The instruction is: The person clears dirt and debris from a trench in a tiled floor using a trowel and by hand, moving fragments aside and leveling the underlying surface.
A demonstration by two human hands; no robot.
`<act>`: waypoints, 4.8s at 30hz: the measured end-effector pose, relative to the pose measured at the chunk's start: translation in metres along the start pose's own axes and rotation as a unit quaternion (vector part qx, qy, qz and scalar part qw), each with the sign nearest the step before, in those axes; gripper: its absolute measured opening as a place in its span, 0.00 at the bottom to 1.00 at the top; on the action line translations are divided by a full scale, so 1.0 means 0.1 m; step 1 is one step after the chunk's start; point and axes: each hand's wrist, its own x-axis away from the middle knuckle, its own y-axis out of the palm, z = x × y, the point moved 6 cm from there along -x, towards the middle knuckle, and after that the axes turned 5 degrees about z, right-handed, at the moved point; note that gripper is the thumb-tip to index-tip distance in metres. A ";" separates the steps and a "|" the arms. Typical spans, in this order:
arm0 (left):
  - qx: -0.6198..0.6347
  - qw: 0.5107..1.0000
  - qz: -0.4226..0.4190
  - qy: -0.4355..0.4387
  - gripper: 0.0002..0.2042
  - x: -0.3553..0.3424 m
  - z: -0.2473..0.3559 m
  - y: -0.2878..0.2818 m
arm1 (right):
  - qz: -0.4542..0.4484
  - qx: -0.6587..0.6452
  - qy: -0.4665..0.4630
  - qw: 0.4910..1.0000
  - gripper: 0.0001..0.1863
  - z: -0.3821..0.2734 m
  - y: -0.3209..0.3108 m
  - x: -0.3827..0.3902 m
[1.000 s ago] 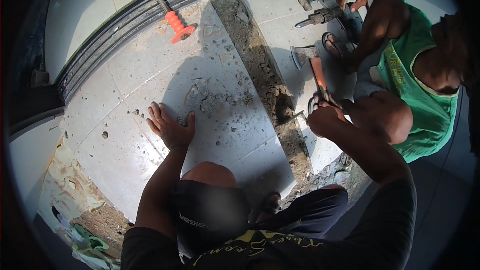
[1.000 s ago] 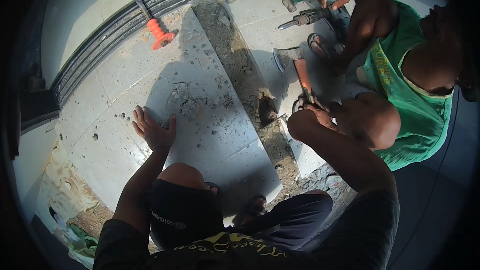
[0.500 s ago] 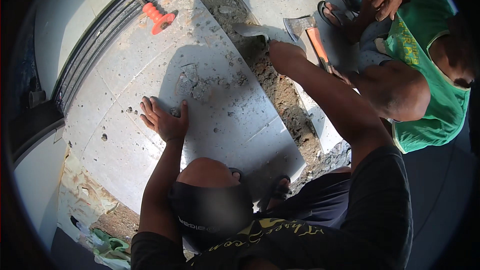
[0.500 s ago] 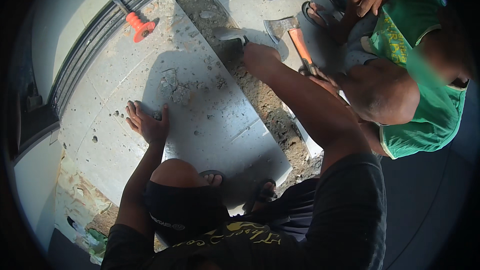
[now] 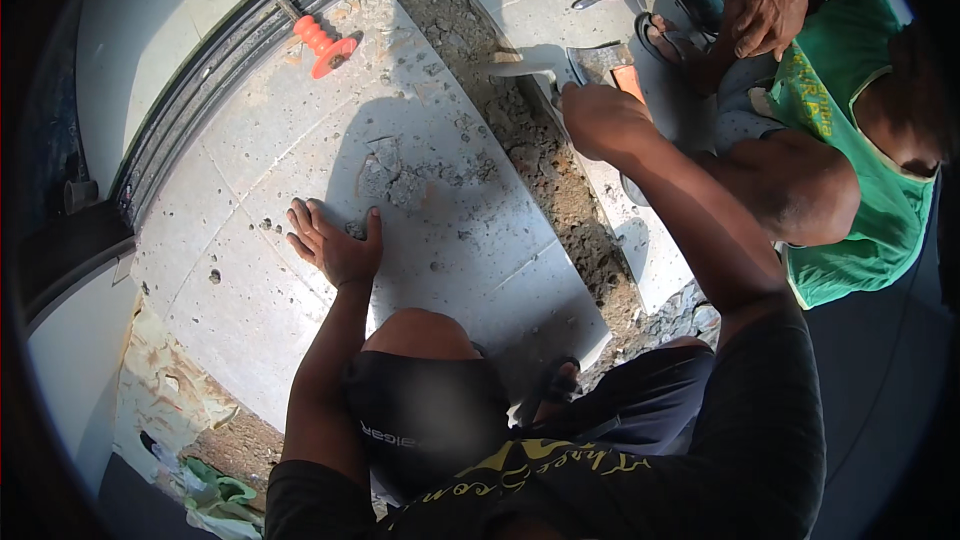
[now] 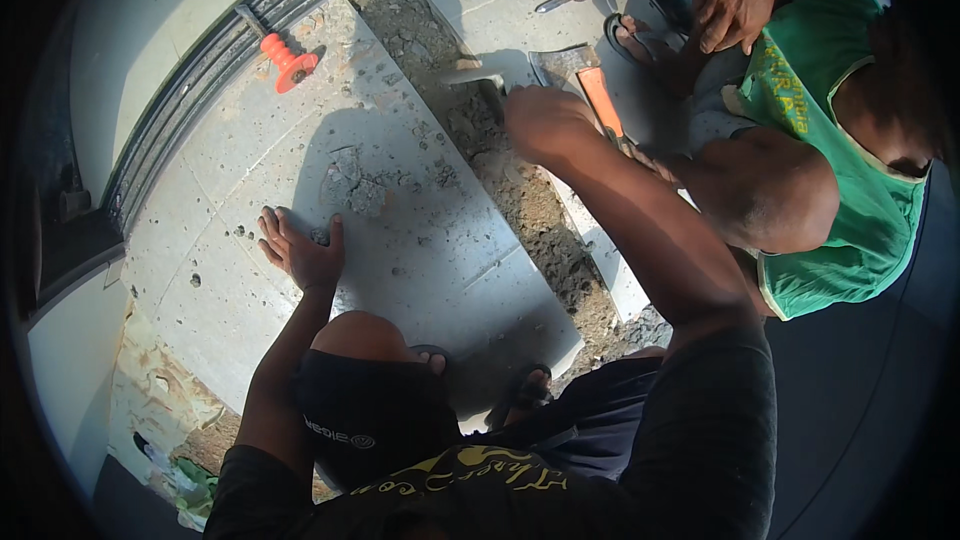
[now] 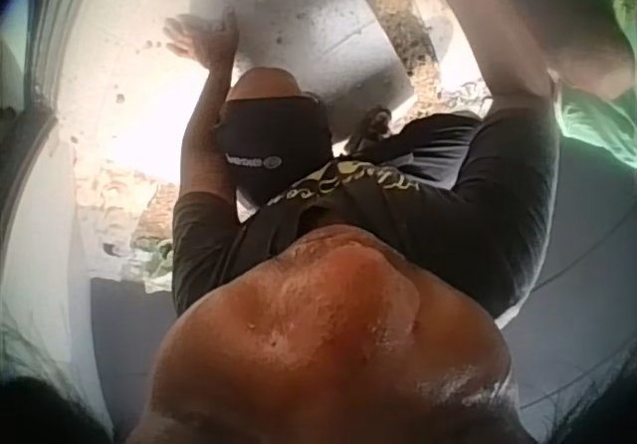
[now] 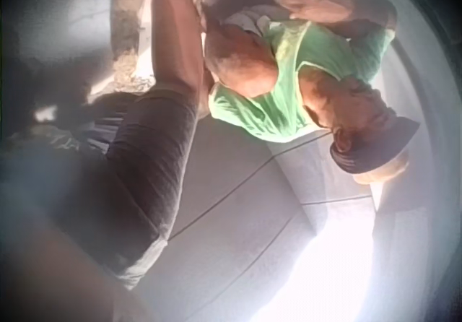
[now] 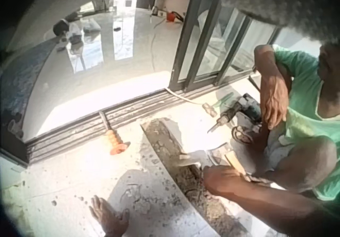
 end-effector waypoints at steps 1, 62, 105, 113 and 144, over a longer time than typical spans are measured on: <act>0.004 1.000 -0.006 0.005 0.51 0.05 0.05 0.02 | 0.042 0.012 -0.042 0.998 0.14 0.02 0.19 -0.27; 0.009 0.997 -0.064 -0.045 0.52 -0.03 -0.04 -0.05 | -0.038 0.274 -0.214 0.937 0.16 -0.48 -0.36 -1.27; 0.058 0.992 -0.089 -0.075 0.51 -0.05 -0.11 -0.09 | -0.114 0.129 -0.033 0.984 0.11 -1.01 -1.16 -1.08; 0.037 0.993 -0.079 -0.081 0.50 -0.07 -0.15 -0.10 | -0.093 0.111 -0.078 0.986 0.22 -0.48 -0.53 -0.99; 0.027 0.995 -0.067 -0.069 0.50 -0.04 -0.12 -0.12 | -0.142 0.208 0.006 0.968 0.10 -0.85 -0.61 -0.91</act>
